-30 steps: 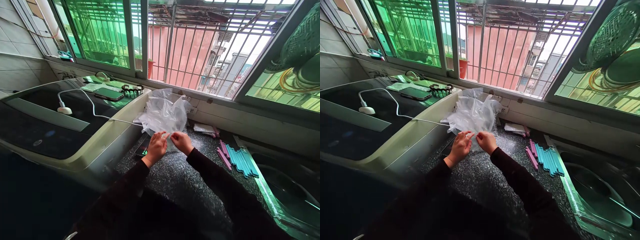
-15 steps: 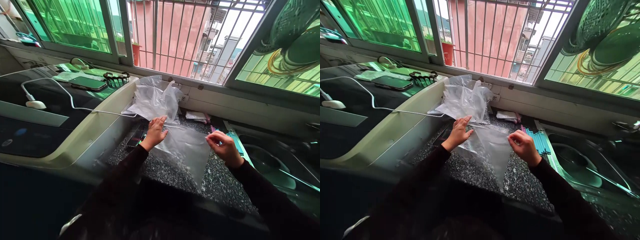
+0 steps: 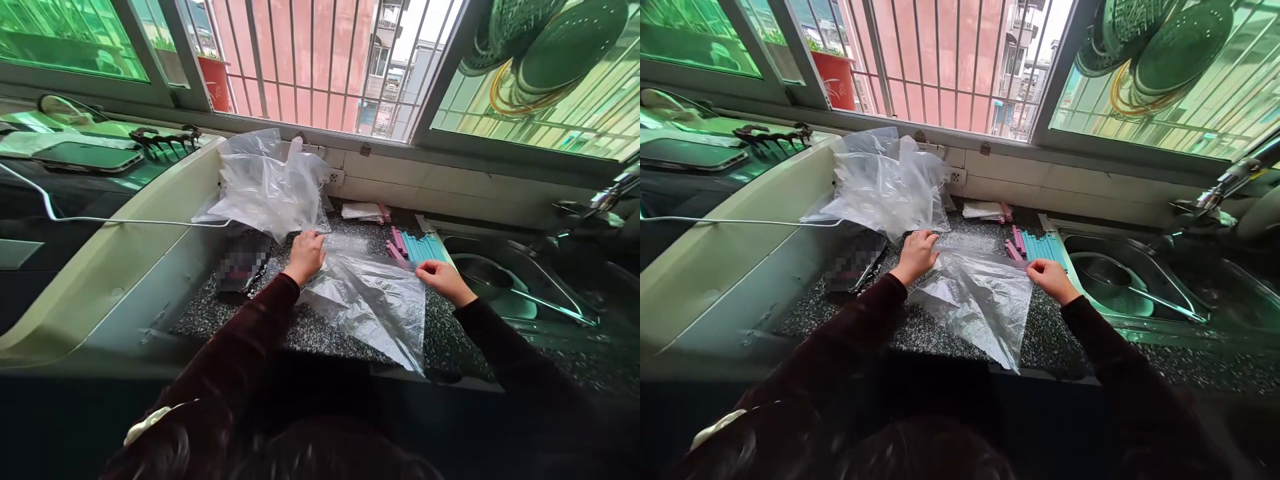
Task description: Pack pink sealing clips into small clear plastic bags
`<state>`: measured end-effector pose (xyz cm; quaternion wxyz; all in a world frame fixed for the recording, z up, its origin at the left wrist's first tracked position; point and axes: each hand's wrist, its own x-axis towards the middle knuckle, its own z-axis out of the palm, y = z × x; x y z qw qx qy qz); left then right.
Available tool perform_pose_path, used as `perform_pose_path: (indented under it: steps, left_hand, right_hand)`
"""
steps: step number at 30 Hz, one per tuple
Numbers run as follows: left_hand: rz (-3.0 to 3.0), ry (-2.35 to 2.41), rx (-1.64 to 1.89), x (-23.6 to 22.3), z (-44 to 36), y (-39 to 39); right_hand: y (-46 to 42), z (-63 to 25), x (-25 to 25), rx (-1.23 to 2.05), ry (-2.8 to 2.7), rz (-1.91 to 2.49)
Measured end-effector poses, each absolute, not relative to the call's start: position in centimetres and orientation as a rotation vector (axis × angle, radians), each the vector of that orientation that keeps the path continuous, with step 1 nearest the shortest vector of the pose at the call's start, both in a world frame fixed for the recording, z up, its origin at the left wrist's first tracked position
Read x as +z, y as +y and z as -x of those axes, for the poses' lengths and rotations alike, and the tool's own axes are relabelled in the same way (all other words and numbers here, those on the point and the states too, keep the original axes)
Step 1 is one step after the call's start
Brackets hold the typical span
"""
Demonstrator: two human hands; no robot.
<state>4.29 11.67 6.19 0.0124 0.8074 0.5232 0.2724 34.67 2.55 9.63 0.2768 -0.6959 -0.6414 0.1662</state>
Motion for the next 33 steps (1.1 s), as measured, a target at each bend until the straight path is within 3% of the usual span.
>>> perform_pose_path:
  steps: [5, 15, 22, 26, 29, 33]
  left_hand:
    - [-2.726, 1.149, 0.698, 4.4, -5.1, 7.5]
    - [-2.638, 1.237, 0.350, 0.8, -3.0, 5.6]
    - [-2.687, 1.000, 0.531, 2.7, -1.3, 4.8]
    - [-2.770, 0.954, 0.613, 2.9, -1.4, 2.7]
    - [-2.814, 0.841, 0.522, 2.2, -1.9, 0.4]
    - [-2.796, 0.855, 0.481, 1.5, -2.5, -1.7]
  right_hand:
    - [2.3, -35.5, 7.9, 0.454, -1.706, 1.984]
    - [0.4, -36.3, 6.9, 0.514, -1.729, 2.108]
    - [-0.8, -37.0, 6.7, 0.557, -1.850, 2.237]
    - [0.2, -36.0, 8.7, 0.258, -1.886, 2.379]
    - [3.4, -33.0, 9.8, 0.192, -2.010, 2.092]
    - [10.3, -27.1, 9.5, 0.448, -2.163, 1.833]
